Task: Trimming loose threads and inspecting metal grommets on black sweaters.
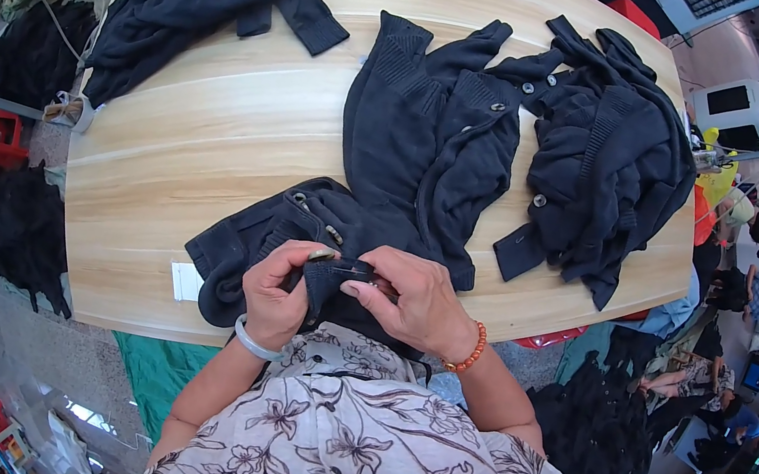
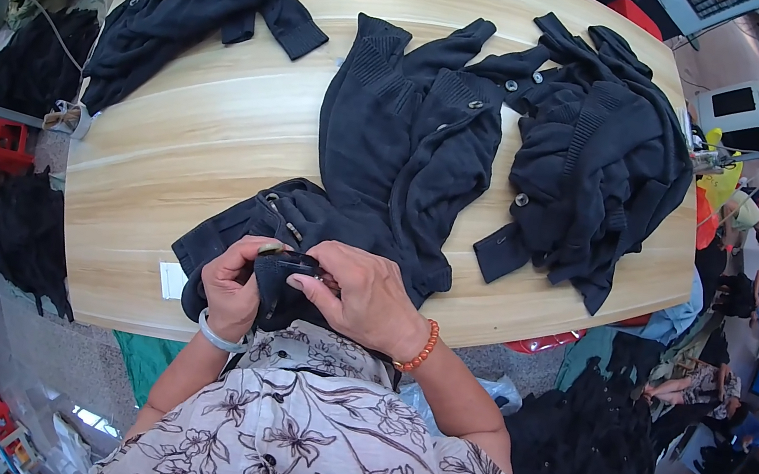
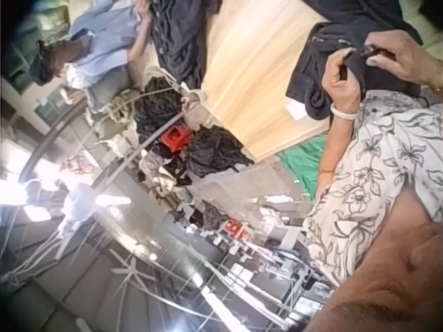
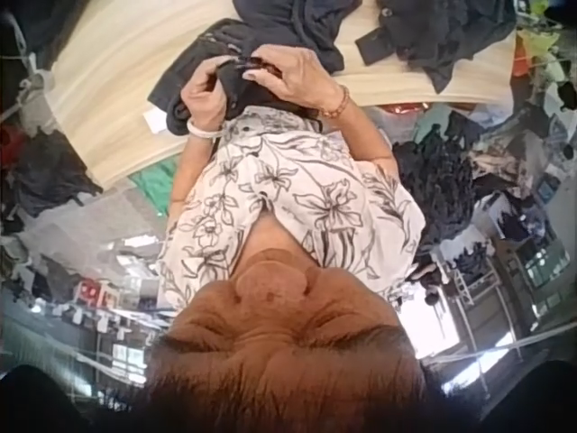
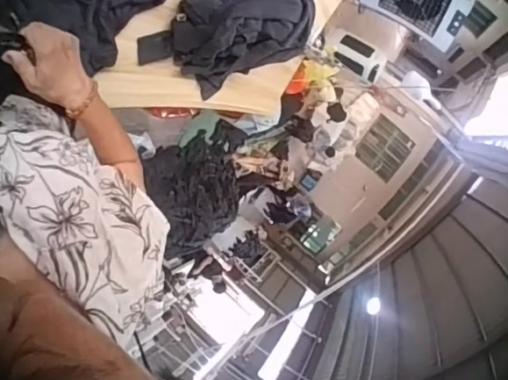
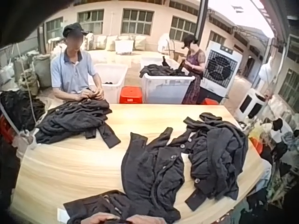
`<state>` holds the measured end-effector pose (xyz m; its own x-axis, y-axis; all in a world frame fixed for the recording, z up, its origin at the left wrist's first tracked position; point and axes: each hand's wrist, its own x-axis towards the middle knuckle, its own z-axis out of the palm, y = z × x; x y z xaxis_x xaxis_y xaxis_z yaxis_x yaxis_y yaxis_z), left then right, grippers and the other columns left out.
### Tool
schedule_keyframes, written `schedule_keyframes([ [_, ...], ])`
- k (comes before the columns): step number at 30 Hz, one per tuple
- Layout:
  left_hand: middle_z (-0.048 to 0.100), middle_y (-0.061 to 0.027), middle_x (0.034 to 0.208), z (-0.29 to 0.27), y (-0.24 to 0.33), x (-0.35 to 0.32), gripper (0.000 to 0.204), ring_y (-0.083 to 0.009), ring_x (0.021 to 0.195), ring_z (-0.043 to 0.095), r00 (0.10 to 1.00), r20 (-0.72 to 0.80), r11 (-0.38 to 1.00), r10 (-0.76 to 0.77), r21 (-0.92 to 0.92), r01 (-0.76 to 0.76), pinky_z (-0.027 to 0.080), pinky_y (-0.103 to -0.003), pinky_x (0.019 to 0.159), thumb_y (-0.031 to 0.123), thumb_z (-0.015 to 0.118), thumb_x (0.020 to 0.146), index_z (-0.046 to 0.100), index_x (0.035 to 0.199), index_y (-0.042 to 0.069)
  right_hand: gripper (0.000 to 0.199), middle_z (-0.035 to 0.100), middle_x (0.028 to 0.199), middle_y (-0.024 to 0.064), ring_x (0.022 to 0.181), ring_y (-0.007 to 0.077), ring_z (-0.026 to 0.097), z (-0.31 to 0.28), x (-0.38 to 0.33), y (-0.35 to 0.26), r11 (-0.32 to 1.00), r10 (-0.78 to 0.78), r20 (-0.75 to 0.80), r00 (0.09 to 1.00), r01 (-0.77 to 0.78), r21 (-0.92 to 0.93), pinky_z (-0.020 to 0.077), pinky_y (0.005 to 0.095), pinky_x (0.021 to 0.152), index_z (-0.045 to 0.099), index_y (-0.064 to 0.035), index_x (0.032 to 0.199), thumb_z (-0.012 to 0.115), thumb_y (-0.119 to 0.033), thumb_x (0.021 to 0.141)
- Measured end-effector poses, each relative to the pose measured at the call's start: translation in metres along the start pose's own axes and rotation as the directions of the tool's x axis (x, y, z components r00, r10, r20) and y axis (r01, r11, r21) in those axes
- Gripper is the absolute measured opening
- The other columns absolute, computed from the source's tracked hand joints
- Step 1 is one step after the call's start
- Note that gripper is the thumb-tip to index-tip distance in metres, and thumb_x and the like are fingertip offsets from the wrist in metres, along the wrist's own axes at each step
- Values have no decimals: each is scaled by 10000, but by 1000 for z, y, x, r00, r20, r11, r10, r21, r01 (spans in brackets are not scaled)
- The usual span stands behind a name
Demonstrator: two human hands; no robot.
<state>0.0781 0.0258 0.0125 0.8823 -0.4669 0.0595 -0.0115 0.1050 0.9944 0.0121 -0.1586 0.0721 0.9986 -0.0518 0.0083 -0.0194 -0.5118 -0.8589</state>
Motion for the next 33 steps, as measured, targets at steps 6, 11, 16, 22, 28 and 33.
schedule_keyframes([
  [6,692,-129,961,1,4,-2,190,-213,889,664,996,28,985,89,149,-92,505,-293,832,-97,617,808,667,981,-38,304,595,673,139,632,352,604,5,-5,2,992,-4,109,994,18,-122,446,423,537,514,-36,847,633,-307,914],
  [11,690,-146,956,5,12,-4,222,-248,884,673,986,48,950,159,266,-166,514,-305,814,-92,632,773,669,983,-29,309,590,657,153,627,368,603,6,-7,-1,992,15,91,996,-4,-126,449,433,532,514,-35,839,620,-313,923],
  [16,682,-164,959,8,16,-3,287,-293,876,675,963,72,893,260,362,-268,525,-318,799,-118,615,732,665,998,-23,275,538,611,140,582,352,576,5,-10,-3,991,36,45,998,-29,-131,419,403,509,538,-45,819,647,-281,910],
  [22,685,-152,958,8,14,-5,255,-254,863,674,978,54,920,199,333,-206,519,-295,779,-107,625,748,663,987,-30,288,540,614,144,582,353,572,8,-11,2,981,-8,36,999,15,-193,415,407,506,527,-48,790,637,-283,918],
  [28,688,-132,950,6,2,-8,202,-202,848,663,991,-9,961,134,244,-128,505,-261,751,-87,639,780,663,974,-38,271,553,609,112,516,280,572,12,-13,4,997,49,-81,995,-54,-60,416,346,486,580,-41,848,695,-284,880],
  [33,686,-134,954,9,4,-7,209,-212,843,664,993,10,968,117,221,-117,505,-260,748,-80,648,777,664,980,-32,307,509,578,19,486,83,460,17,-11,-3,992,116,-214,970,-103,73,367,255,473,624,-31,954,792,-243,806],
])
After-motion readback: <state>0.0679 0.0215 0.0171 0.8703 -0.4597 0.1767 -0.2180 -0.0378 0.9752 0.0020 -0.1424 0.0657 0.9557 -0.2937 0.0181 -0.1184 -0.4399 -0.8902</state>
